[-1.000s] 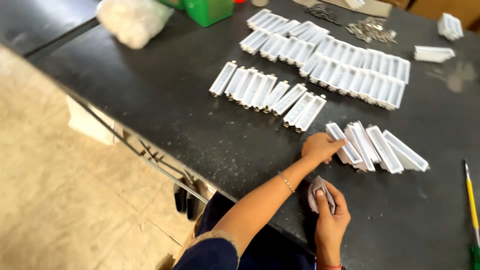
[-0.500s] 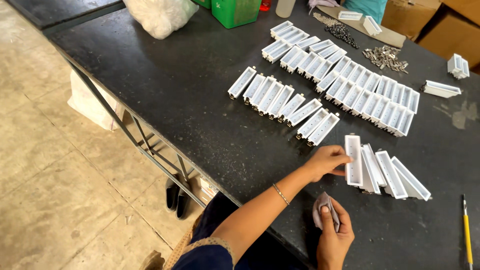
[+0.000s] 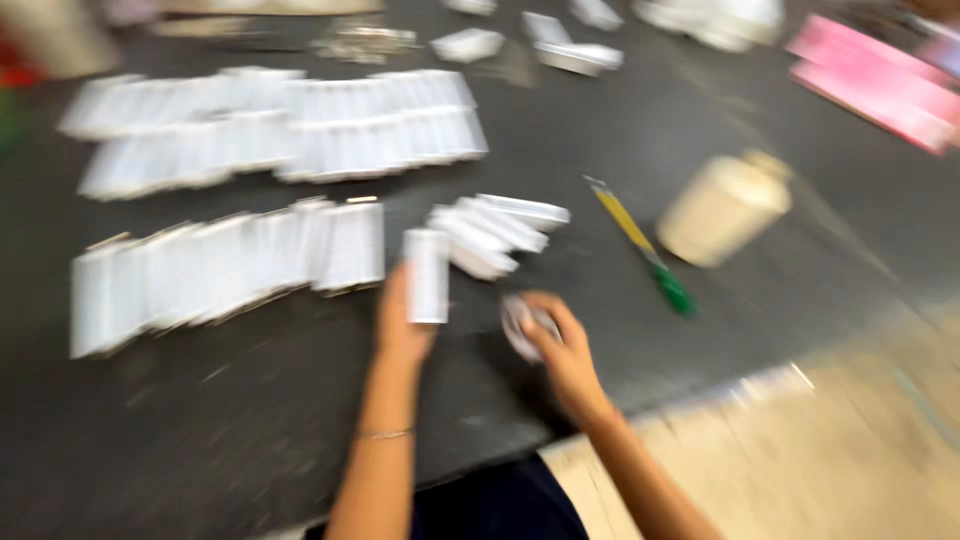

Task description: The person wipes the interior of white plastic rectangular parts with a cloth, occasionally applying liquid from a bottle. They handle the parts one at a time, turning them over and placing them back on the table after cleaning.

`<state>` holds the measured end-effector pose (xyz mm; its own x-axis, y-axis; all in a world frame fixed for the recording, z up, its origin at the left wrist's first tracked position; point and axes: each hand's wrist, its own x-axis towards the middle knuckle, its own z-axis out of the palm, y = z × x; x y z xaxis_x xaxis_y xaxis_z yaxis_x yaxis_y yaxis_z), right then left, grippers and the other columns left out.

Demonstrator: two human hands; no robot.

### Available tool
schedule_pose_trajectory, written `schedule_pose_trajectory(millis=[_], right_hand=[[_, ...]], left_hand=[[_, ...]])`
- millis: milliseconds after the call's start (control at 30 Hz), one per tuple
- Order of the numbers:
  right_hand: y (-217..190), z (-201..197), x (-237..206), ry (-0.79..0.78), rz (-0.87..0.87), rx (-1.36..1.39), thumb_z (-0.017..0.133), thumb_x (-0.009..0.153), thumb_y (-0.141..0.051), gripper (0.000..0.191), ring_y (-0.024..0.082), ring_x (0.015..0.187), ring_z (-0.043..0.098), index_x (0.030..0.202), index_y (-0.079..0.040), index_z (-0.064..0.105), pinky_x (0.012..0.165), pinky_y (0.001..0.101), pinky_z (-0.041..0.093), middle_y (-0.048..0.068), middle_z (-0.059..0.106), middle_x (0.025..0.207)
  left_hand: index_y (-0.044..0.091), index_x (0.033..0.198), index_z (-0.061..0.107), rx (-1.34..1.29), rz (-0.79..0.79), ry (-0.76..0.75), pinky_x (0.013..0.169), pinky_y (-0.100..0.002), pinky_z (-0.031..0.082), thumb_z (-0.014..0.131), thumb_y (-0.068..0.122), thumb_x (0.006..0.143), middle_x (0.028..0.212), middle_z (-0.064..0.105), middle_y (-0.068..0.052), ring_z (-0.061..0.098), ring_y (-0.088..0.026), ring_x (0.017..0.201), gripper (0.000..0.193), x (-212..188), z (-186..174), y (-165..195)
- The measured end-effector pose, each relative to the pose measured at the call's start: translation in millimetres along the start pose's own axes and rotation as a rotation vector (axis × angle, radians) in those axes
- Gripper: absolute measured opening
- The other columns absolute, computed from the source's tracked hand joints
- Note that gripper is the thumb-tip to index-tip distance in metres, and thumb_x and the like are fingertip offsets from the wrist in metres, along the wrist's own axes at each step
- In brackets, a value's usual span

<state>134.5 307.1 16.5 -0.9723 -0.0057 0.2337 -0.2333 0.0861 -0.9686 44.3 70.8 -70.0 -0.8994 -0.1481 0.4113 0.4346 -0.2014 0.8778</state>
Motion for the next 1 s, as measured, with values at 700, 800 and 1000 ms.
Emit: schedule_pose_trajectory(millis=[700,800,1000], right_hand=[[-100.4,-264.2,173.1,0.574,-0.484,-1.185,0.066,0.099,-0.009,0.006,0.038,0.103,0.057,0.102,-0.004,0.067,0.089,0.0477,0.047,0.015,0.061,0.108],[-99.5,-259.0,172.4,0.569,-0.525,-1.253,0.068,0.103,-0.015,0.013,0.039,0.103,0.056,0.101,-0.003,0.063,0.09,0.0486,0.047,0.015,0.059,0.106],[-90.3,-237.1,180.1,0.645,-0.433,-1.258,0.077,0.097,-0.021,0.036,0.045,0.106,0.052,0.108,0.001,0.052,0.086,0.0536,0.046,0.023,0.049,0.118]], left_hand=[[0.004,0.112,0.065,-0.683,-0.647,0.259,0.056,-0.031,0.044,0.06,0.044,0.105,0.089,0.064,-0.007,0.056,-0.017,0.066,0.041,10.5,6.5,21.4],[0.007,0.112,0.065,-0.667,-0.656,0.281,0.055,-0.032,0.046,0.06,0.045,0.101,0.09,0.066,-0.007,0.058,-0.018,0.066,0.04,11.7,6.7,20.9],[0.008,0.115,0.067,-0.64,-0.662,0.304,0.056,-0.032,0.047,0.062,0.045,0.098,0.093,0.069,-0.008,0.06,-0.018,0.068,0.041,11.9,12.3,35.5]])
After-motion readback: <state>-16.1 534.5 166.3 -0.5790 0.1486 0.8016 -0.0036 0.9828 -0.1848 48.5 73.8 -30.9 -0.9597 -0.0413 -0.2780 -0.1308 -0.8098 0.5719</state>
